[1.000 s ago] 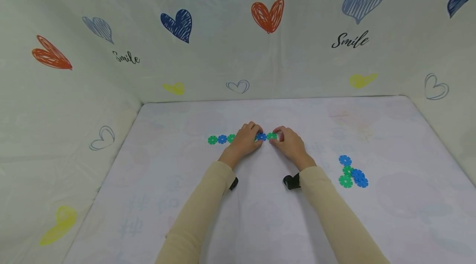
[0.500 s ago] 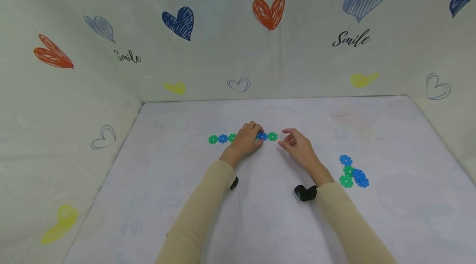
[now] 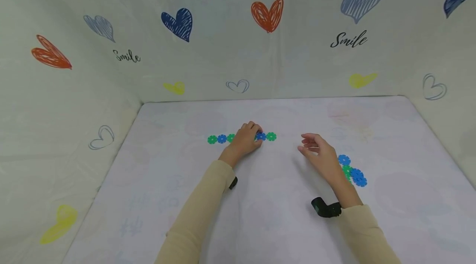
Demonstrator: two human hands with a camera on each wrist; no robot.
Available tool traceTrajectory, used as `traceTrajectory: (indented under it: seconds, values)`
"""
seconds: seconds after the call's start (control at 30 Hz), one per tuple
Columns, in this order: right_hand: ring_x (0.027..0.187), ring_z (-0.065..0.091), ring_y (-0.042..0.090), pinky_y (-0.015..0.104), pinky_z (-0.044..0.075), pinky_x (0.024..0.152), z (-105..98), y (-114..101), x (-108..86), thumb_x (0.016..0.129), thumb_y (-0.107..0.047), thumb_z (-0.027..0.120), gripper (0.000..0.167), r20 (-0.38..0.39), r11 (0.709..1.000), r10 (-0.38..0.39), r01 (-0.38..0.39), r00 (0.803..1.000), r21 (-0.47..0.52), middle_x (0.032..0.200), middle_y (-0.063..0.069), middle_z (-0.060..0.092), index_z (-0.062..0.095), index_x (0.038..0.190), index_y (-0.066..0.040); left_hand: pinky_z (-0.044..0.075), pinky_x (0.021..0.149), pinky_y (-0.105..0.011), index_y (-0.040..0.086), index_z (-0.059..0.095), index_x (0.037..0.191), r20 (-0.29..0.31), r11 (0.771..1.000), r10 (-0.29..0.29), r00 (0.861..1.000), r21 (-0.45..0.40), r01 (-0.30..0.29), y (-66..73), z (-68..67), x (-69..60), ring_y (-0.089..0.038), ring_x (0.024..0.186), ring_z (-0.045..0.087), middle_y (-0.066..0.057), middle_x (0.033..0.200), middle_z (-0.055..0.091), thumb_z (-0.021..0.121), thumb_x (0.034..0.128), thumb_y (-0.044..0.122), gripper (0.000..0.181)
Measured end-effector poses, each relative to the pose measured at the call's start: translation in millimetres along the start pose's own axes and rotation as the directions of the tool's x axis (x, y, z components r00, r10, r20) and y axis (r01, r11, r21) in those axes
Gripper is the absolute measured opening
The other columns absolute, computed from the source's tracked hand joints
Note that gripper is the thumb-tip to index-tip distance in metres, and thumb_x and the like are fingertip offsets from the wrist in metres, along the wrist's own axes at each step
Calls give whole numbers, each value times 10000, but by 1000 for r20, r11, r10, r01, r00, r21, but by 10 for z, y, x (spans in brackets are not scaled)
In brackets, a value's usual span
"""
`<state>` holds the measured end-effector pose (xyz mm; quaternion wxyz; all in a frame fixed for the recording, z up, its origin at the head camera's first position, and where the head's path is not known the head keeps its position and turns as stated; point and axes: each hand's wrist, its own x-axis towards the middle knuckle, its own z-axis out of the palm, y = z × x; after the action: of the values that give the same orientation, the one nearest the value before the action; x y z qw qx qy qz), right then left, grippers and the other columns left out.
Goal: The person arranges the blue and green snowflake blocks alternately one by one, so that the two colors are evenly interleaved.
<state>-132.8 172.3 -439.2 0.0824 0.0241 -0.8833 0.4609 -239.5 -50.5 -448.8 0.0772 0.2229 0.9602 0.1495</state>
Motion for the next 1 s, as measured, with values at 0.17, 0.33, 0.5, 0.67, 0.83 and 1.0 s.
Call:
traceTrajectory:
  seconds: [0.17,0.33,0.5,0.67,0.83,1.0]
  values:
    - [1046,542,288,425,460,916,-178,-145,-133,910,-262,594,447,-14,1000,21,-21,1000,3,1172,189,572,480,1259,-7,385,1000,-342,117,531,1186,9,1000,-6,1000,-10,6,1,-16,4,-212,1128,448,-45,1191,502,593,908,262,320]
    - [1066,545,313,466,425,921,-304,-187,-242,912,-267,591,444,-39,996,69,-71,997,-62,1186,190,579,486,1256,-6,383,1001,-346,117,531,1183,9,1000,-3,1000,-11,3,-5,-22,16,-215,1129,448,-47,1196,501,592,907,262,318]
    - [1080,537,300,351,438,916,-419,-125,-338,913,-289,587,451,-58,989,123,-128,991,-80,1206,179,578,486,1262,-21,379,1005,-341,118,527,1188,18,1000,1,1000,-6,-1,-5,-35,15,-213,1129,447,-48,1203,496,586,909,265,321]
    - [1054,505,57,102,376,808,-549,-22,-443,918,-338,568,464,-64,978,181,-187,981,-92,1246,141,567,489,1274,-52,378,1003,-340,115,526,1190,22,1000,-3,1000,-12,3,2,-41,9,-212,1125,445,-47,1200,495,585,910,260,320]
    - [1082,498,95,126,376,825,-652,121,-523,919,-366,556,498,-82,962,248,-256,965,-101,1266,170,545,475,1296,-51,377,1001,-343,118,525,1189,23,1000,-5,1000,-12,5,0,-39,8,-208,1119,443,-44,1200,493,586,910,259,318]
    - [1176,471,295,337,447,923,-664,629,-557,912,-459,516,577,-122,927,327,-343,937,-153,1315,148,509,440,1337,-78,381,996,-344,115,526,1184,15,1000,3,1000,-11,-2,-13,-25,14,-211,1116,446,-46,1195,495,588,908,261,318]
